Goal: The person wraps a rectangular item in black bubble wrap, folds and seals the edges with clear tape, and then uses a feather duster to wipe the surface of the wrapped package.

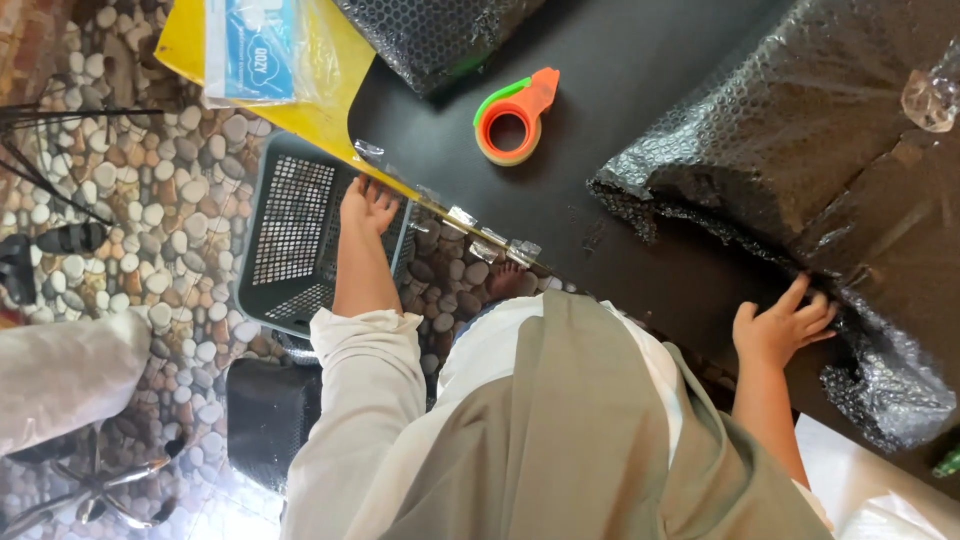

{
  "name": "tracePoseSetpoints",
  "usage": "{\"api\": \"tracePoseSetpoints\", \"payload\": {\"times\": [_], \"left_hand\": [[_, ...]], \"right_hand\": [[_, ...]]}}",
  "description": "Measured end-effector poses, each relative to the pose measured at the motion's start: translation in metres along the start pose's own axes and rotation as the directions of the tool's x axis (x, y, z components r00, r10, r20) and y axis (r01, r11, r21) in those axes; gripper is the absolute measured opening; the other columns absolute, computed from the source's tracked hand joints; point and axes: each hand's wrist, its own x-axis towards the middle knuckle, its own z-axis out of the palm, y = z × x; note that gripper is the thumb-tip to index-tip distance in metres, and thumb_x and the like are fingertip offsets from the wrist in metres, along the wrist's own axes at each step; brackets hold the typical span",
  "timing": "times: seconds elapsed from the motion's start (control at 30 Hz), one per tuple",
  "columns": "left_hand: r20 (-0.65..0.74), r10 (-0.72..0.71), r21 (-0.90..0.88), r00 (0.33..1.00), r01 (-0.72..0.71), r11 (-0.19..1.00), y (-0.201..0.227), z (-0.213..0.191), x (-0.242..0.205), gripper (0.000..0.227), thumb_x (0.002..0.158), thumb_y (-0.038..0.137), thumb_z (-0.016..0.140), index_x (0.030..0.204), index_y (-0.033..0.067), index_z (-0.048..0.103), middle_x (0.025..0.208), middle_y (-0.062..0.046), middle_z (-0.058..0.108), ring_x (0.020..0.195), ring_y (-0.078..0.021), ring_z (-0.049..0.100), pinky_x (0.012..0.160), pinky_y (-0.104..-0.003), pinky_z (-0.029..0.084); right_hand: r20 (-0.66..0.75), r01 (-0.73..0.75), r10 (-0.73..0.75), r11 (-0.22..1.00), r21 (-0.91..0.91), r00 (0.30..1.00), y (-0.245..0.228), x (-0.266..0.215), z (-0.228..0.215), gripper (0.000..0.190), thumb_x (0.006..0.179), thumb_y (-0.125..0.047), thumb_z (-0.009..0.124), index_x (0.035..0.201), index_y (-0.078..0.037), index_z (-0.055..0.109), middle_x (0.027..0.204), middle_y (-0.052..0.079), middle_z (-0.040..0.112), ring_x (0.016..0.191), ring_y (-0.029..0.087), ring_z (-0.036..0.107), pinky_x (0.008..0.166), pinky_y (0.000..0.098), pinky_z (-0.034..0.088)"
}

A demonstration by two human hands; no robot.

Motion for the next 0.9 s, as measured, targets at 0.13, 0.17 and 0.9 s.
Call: {"api": "tracePoseSetpoints", "payload": {"times": [0.13, 0.17, 0.9], "left_hand": [[-0.043, -0.005, -0.045, 0.999, 0.004, 0.999, 0.009, 0.038, -0.057, 0.040, 0.105, 0.019, 0.054, 0.141, 0.0014, 0.058, 0.139, -0.018, 0.067, 0.130, -0.0353, 0.065, 0.109, -0.055, 0.051], [-0.052, 0.027, -0.078, 0.998, -0.031, 0.996, 0.008, 0.032, -0.036, 0.039, 0.106, 0.016, 0.050, 0.140, -0.0019, 0.058, 0.139, -0.020, 0.067, 0.131, -0.0349, 0.065, 0.112, -0.054, 0.048], [-0.400, 0.417, 0.395, 0.816, -0.258, 0.882, -0.004, 0.015, -0.045, 0.028, 0.096, 0.004, 0.067, 0.123, 0.0081, 0.070, 0.121, -0.008, 0.073, 0.102, -0.0243, 0.079, 0.095, -0.031, 0.065]], "right_hand": [[0.044, -0.043, 0.044, 0.999, -0.023, 0.998, 0.004, 0.000, 0.005, 0.082, 0.077, -0.009, 0.066, 0.153, 0.005, 0.040, 0.142, 0.034, 0.030, 0.136, 0.060, 0.018, 0.104, 0.0850, 0.009], [0.054, -0.061, 0.062, 0.998, -0.022, 0.997, 0.003, 0.000, 0.005, 0.083, 0.077, -0.008, 0.066, 0.155, 0.003, 0.038, 0.143, 0.033, 0.029, 0.138, 0.058, 0.017, 0.104, 0.0852, 0.010], [0.087, -0.058, 0.062, 0.997, -0.046, 0.994, 0.012, 0.002, 0.009, 0.083, 0.079, -0.009, 0.071, 0.155, 0.000, 0.037, 0.144, 0.032, 0.028, 0.138, 0.059, 0.018, 0.107, 0.0827, 0.014]]}}
